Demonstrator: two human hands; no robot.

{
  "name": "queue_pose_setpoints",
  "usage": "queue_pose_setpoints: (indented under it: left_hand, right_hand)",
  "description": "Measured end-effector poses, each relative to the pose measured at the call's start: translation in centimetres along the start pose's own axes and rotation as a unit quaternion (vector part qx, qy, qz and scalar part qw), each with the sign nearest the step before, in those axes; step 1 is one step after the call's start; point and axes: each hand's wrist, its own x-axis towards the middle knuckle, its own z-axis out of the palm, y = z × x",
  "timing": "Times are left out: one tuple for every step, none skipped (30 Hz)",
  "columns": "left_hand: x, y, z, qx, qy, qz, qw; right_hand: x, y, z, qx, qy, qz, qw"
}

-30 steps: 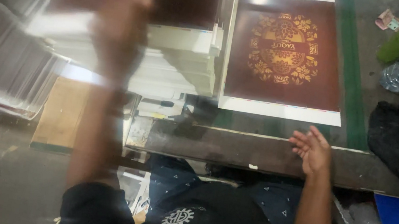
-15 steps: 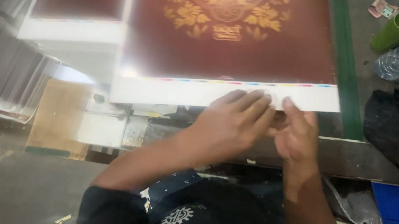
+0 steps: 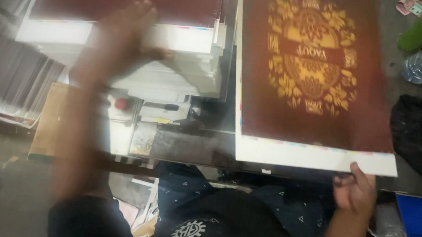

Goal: The recorder is picking up printed sheets from one pile and stacking them onto another.

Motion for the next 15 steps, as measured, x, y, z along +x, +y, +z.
queue_pose_setpoints:
  left_hand:
    - [0.0, -0.6, 0.5, 0.000, 0.001, 0.001, 1.000]
    - [-0.1, -1.3, 1.1, -0.017, -0.038, 0.011, 0.999]
    - [-0.1, -1.9, 1.6, -0.035, -0.078, 0.022, 0.996]
    - [1.0, -1.7, 0.2, -0.035, -0.078, 0.024, 0.996]
    - [2.0, -1.4, -1.2, -0.060, -0.162, -0.026, 0.985]
    - [3.0, -1.1, -2.6, -0.083, -0.243, -0.076, 0.963]
    - [3.4, -1.1, -3.1, -0.084, -0.245, -0.076, 0.963]
    - [3.9, -1.1, -3.7, -0.093, -0.321, -0.110, 0.936]
    - [4.2, -1.0, -4.3, -0.100, -0.396, -0.145, 0.901]
    - [3.0, -2.5, -3.1, -0.101, -0.398, -0.146, 0.900]
    - [1.9, -3.9, -1.9, -0.161, -0.324, -0.134, 0.923]
    - [0.7, -5.3, -0.8, -0.220, -0.246, -0.121, 0.936]
    - [0.1, -6.2, 0.4, -0.220, -0.248, -0.122, 0.935]
    - [-0.6, -7.0, 1.7, -0.200, -0.107, -0.061, 0.972]
    - [-1.1, -8.0, 2.9, -0.179, 0.037, 0.006, 0.983]
  right_hand:
    - [-0.6, -0.2, -0.6, 0.001, 0.000, -0.001, 1.000]
    - [-1.1, -0.3, -1.3, -0.015, 0.003, -0.002, 1.000]
    - [-1.8, -0.4, -1.9, -0.031, 0.006, -0.002, 1.000]
    - [-1.9, 0.1, -2.8, -0.030, 0.008, -0.002, 1.000]
    - [-2.0, 0.5, -3.8, -0.033, 0.014, -0.003, 0.999]
    - [-2.2, 0.9, -4.8, -0.036, 0.021, -0.005, 0.999]
    - [-2.3, 0.9, -5.1, -0.036, 0.022, -0.003, 0.999]
    - [-2.4, 1.0, -5.4, -0.045, 0.018, 0.003, 0.999]
    - [-2.6, 1.1, -5.6, -0.055, 0.012, 0.010, 0.998]
    - [-2.7, 1.1, -5.3, -0.055, 0.013, 0.013, 0.998]
    - [-2.9, 1.1, -4.9, -0.083, 0.025, 0.013, 0.996]
    - [-3.0, 1.1, -4.6, -0.110, 0.037, 0.014, 0.993]
    - [-3.1, 1.2, -3.9, -0.110, 0.037, 0.016, 0.993]
    - [-3.2, 1.2, -3.3, -0.127, 0.037, 0.020, 0.991]
    - [-3.2, 1.2, -2.6, -0.143, 0.037, 0.022, 0.989]
